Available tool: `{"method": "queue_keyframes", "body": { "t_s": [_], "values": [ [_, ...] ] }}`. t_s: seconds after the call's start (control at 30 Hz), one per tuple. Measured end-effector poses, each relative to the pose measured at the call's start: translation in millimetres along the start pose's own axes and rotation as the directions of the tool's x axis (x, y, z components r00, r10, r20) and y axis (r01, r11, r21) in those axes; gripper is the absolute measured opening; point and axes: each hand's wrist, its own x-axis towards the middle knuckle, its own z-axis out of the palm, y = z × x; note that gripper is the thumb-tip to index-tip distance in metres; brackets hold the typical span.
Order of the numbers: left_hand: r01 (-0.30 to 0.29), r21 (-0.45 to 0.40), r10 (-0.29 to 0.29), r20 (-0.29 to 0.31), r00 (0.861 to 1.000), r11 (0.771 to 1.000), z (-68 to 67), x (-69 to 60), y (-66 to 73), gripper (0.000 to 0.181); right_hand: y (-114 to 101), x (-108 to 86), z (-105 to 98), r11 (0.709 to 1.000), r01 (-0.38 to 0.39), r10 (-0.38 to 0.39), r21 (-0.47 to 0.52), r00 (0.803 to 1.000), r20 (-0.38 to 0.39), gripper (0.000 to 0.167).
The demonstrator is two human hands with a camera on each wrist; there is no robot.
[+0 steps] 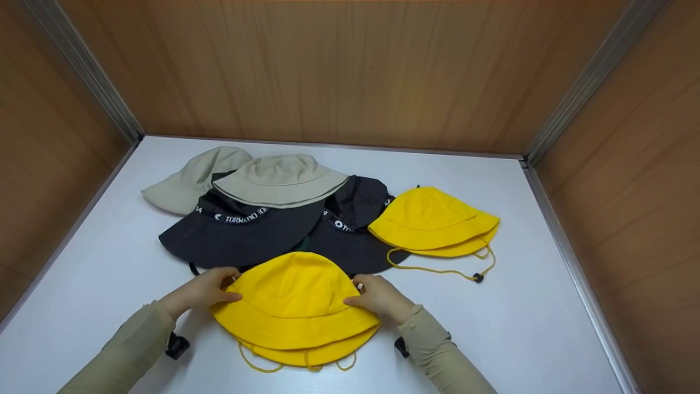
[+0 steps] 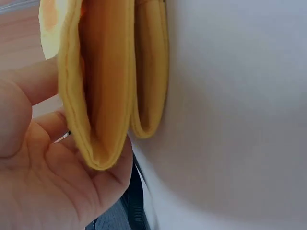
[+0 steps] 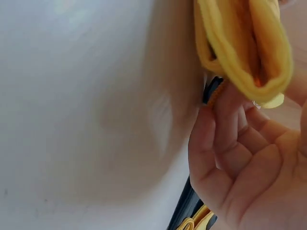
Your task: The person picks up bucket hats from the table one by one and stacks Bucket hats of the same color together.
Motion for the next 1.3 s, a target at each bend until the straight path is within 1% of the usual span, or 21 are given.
{"method": "queue_keyframes", "body": {
  "t_s": [0.17,0.27,0.5,0.73,0.87,0.97,1.1,1.17,1.3],
  "values": [
    [-0.035,0.030,0.036,-0.031,0.999,0.999,1.6,0.6,-0.3,0.027,2,0.1,2,1.000,-0.003,0.003,-0.006,1.000,-0.018,0.026],
    [-0.035,0.031,0.037,-0.041,0.998,0.999,3.2,0.6,-0.9,0.025,3,0.1,2,1.000,-0.015,0.015,-0.009,1.000,-0.018,0.028],
    [-0.020,0.033,0.021,-0.040,0.999,0.999,3.3,-1.2,-0.6,0.025,6,0.5,5,0.999,-0.035,0.034,-0.011,0.999,-0.039,0.030],
    [-0.001,0.020,0.002,-0.047,0.999,1.000,0.9,-5.9,1.8,0.029,9,-0.4,7,0.999,-0.051,0.051,0.000,0.997,-0.053,0.030],
    [0.011,0.011,-0.010,-0.063,0.998,1.000,1.0,-8.5,4.8,0.032,9,-2.1,7,0.999,-0.045,0.046,0.024,0.997,-0.065,0.029],
    [0.010,-0.008,-0.010,-0.083,0.997,1.000,2.4,-10.2,6.8,0.032,11,-4.5,7,0.999,-0.021,0.025,0.048,0.997,-0.078,0.029],
    [-0.009,-0.041,0.005,-0.115,0.993,0.999,5.3,-11.7,8.8,0.031,14,-8.6,5,0.995,0.024,-0.016,0.094,0.996,-0.084,0.029],
    [-0.021,-0.055,0.014,-0.129,0.992,0.998,6.5,-12.5,9.8,0.031,16,-9.9,4,0.992,0.034,-0.024,0.118,0.996,-0.080,0.028],
    [-0.044,-0.074,0.032,-0.159,0.987,0.996,8.2,-14.5,12.4,0.032,20,-11.5,1,0.988,0.014,0.000,0.154,0.996,-0.088,0.029]
  ]
}}
